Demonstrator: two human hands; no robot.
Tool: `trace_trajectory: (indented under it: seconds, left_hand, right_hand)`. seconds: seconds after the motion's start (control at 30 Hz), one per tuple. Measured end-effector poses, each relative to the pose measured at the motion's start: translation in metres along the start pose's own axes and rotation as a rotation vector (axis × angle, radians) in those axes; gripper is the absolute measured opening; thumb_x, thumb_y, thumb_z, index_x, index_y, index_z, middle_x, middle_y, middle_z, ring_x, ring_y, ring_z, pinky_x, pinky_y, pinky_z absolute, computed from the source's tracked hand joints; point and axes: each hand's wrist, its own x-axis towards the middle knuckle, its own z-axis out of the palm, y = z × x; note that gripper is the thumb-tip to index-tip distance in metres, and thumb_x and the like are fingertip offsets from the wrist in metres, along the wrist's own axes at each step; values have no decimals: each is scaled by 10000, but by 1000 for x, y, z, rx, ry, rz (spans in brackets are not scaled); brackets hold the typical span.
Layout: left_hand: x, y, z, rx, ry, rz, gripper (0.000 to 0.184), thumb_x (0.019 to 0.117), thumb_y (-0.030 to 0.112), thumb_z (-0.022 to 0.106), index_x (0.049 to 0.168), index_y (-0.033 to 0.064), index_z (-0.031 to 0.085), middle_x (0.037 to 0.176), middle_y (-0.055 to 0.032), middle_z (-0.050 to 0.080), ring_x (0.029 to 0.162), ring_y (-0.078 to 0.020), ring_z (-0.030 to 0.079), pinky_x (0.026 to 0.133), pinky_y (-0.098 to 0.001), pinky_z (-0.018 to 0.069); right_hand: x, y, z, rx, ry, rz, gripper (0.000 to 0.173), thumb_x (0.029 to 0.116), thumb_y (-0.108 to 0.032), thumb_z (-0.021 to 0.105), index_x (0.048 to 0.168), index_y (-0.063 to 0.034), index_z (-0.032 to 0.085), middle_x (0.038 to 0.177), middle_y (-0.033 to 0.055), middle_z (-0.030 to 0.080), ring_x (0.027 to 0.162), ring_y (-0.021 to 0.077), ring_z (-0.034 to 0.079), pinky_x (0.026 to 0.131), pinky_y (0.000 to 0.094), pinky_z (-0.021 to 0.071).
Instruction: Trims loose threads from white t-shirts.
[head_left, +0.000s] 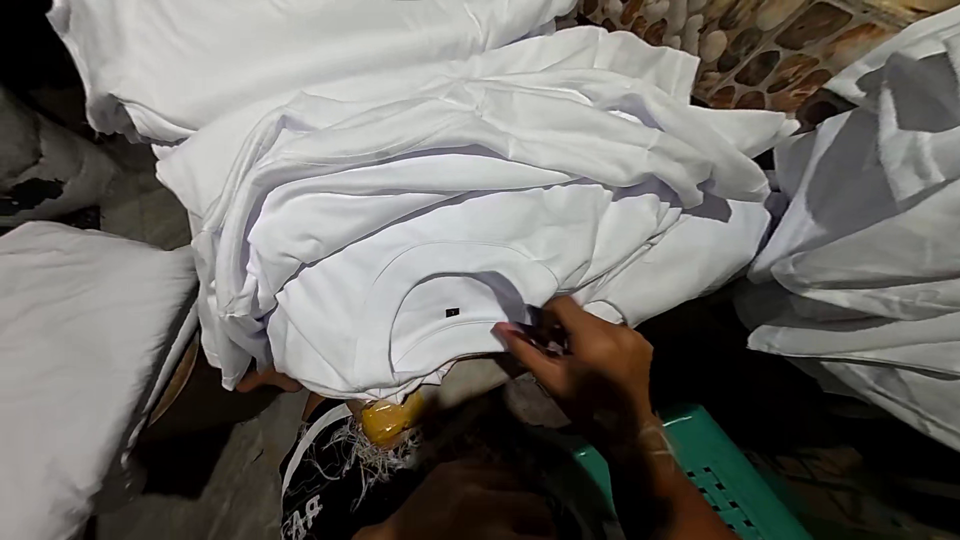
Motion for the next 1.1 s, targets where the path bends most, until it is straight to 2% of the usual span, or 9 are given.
trace_trajectory:
  seconds: [0.13, 0.23, 0.3, 0.4, 0.5, 0.6, 0.77, 0.97, 1.1]
  left_hand:
    - [-1, -11, -9, 369, 111, -240, 287, 932, 285, 672, 1100, 69, 761, 1225, -139, 708, 1219, -309, 641, 1017, -531, 482]
    - [-6, -48, -71, 622, 562, -411, 424, 959, 391, 649, 1148, 12, 677, 1020, -155, 713, 970, -228, 703, 815, -414, 575]
    - [-5, -78, -112, 628, 709, -551, 720, 1015, 433, 549, 1536, -29, 363, 1499, -287, 440, 1383, -413, 450, 1084, -630, 375]
    - [-1, -120, -129, 721, 764, -640, 815, 1033, 514, 473, 1641, 61, 175, 1691, -227, 128, 1532, -477, 161, 1114, -755, 187]
    - [8, -104, -103, 787, 769, -580, 608, 1040, 356, 500, 1459, -80, 440, 1592, -279, 336, 1453, -474, 334, 1135, -681, 258]
    - [31, -81, -40, 707, 579, -275, 315, 982, 221, 561, 857, -28, 707, 1165, -207, 715, 1079, -358, 672, 905, -541, 485]
    - [78, -85, 31, 459, 401, 73, 103, 928, 44, 607, 972, 19, 696, 901, -169, 665, 917, -302, 671, 931, -394, 517]
    - [89, -88, 8, 96, 753, 16, 143, 903, 52, 704, 803, -50, 714, 744, -48, 587, 655, 3, 527, 610, -104, 450]
    - [78, -77, 4, -180, 652, -32, 337, 1021, 186, 570, 708, 63, 550, 855, 51, 610, 784, 85, 560, 694, -91, 485]
  right_hand:
    - [24, 2, -22, 152, 97, -95, 260, 932, -157, 567, 729, 6, 557, 575, 66, 503, 533, 80, 483, 517, 207, 382]
    - [65, 18, -21, 324, 204, -131, 215, 1030, -162, 571, 951, 37, 569, 863, 75, 562, 741, -19, 525, 679, 119, 440]
    - [92, 32, 5, 248, 30, -60, 344, 1043, -128, 522, 1347, 10, 606, 1417, 215, 576, 982, 197, 678, 794, 338, 548]
    - [107, 49, 45, 171, -200, 39, 515, 987, -24, 563, 1497, -89, 539, 1626, 128, 401, 1040, 452, 698, 749, 664, 510]
    - [83, 53, 28, 293, -157, -85, 404, 1033, -36, 484, 1429, -23, 561, 1504, 149, 538, 999, 260, 690, 794, 416, 563]
    - [59, 50, 10, 461, 89, -47, 284, 1064, -110, 464, 1223, 77, 608, 1127, 134, 700, 838, 20, 612, 726, 174, 497]
    - [8, 37, -1, 589, 334, 195, 190, 967, -141, 608, 1088, -29, 513, 843, -152, 546, 718, -159, 489, 666, 46, 437]
    - [-41, 24, 11, 588, 123, 383, 286, 1004, -159, 573, 1068, 114, 514, 767, -20, 571, 615, -103, 487, 589, 82, 436]
    - [-54, 7, 19, 509, 121, 266, 347, 1016, -294, 588, 1019, 50, 550, 682, 17, 560, 564, -59, 486, 557, 80, 420]
